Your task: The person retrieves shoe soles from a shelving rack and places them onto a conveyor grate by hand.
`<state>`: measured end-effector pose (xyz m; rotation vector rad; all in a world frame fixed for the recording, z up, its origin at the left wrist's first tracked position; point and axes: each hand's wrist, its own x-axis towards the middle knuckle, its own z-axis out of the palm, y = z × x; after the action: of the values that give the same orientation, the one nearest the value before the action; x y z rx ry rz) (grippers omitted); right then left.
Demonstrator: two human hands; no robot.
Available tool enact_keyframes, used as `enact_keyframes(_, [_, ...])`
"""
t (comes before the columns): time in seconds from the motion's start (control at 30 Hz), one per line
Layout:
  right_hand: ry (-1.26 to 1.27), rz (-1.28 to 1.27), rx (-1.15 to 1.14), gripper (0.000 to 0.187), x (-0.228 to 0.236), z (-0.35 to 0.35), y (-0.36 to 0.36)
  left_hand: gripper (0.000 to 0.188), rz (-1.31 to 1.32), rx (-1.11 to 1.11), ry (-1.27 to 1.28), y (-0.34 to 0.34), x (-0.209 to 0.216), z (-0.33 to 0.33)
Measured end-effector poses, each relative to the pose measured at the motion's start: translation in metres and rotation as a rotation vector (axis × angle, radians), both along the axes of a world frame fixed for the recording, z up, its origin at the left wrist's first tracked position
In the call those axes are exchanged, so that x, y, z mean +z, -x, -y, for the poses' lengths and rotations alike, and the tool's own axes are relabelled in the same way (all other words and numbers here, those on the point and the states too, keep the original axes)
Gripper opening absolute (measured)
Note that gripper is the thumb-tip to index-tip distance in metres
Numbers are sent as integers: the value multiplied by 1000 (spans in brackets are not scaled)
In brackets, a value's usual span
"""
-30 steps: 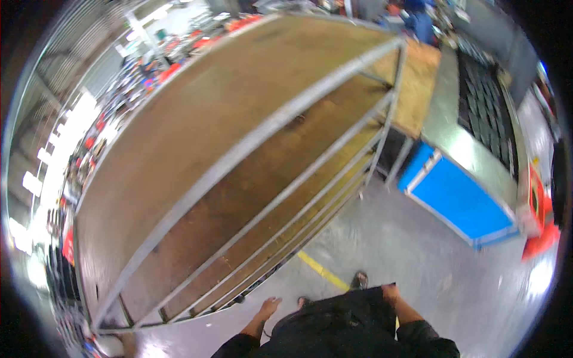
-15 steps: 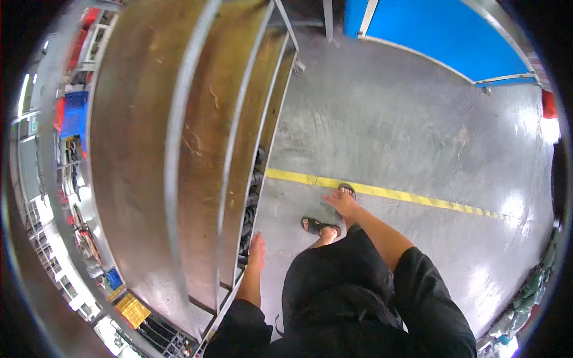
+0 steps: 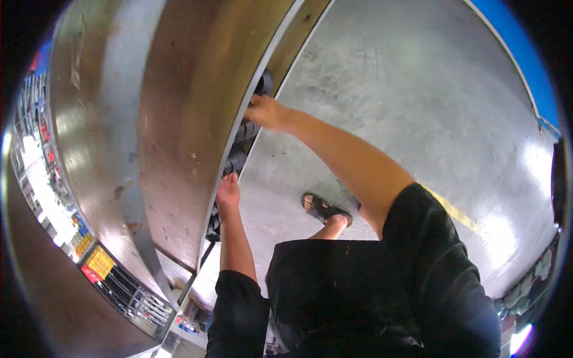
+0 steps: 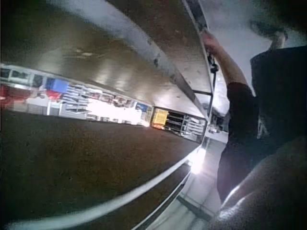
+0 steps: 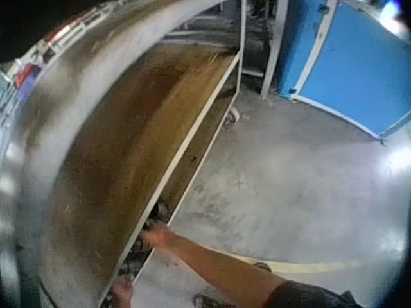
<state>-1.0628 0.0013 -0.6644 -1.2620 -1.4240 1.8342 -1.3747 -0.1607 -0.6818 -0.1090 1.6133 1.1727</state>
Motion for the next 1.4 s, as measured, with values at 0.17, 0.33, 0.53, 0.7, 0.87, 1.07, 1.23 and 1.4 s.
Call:
enact_keyframes(0.17, [-324, -23, 139, 65, -36, -29, 58, 59, -877, -980, 137, 21, -1, 6])
enact_keyframes(0.33, [-19, -164, 82, 51, -4, -25, 71, 64, -209, -208, -227, -29, 39, -14])
enact_keyframes(0.53, [151, -620, -158, 49, -12, -29, 107, 72, -188, -301, 2, 32, 29, -7])
enact_keyframes(0.7, [4, -282, -89, 51, -122, -58, 84, 73, 92, -336, -135, -28, -29, -55])
enact_keyframes(0.87, [272, -240, 273, 60, 38, -29, 104, 76, 47, -109, -81, 75, 57, -38])
enact_keyframes(1.07, [372, -427, -193, 94, 15, 48, -15, 69, 447, -169, -51, -112, 59, 22])
enact_keyframes(1.23, [837, -287, -367, 105, 158, 192, -76, 56, 407, -246, 160, -138, 179, 127])
enact_keyframes(1.4, [794, -215, -649, 124, 322, 300, -178, 47, 497, -457, 391, -215, 314, 151])
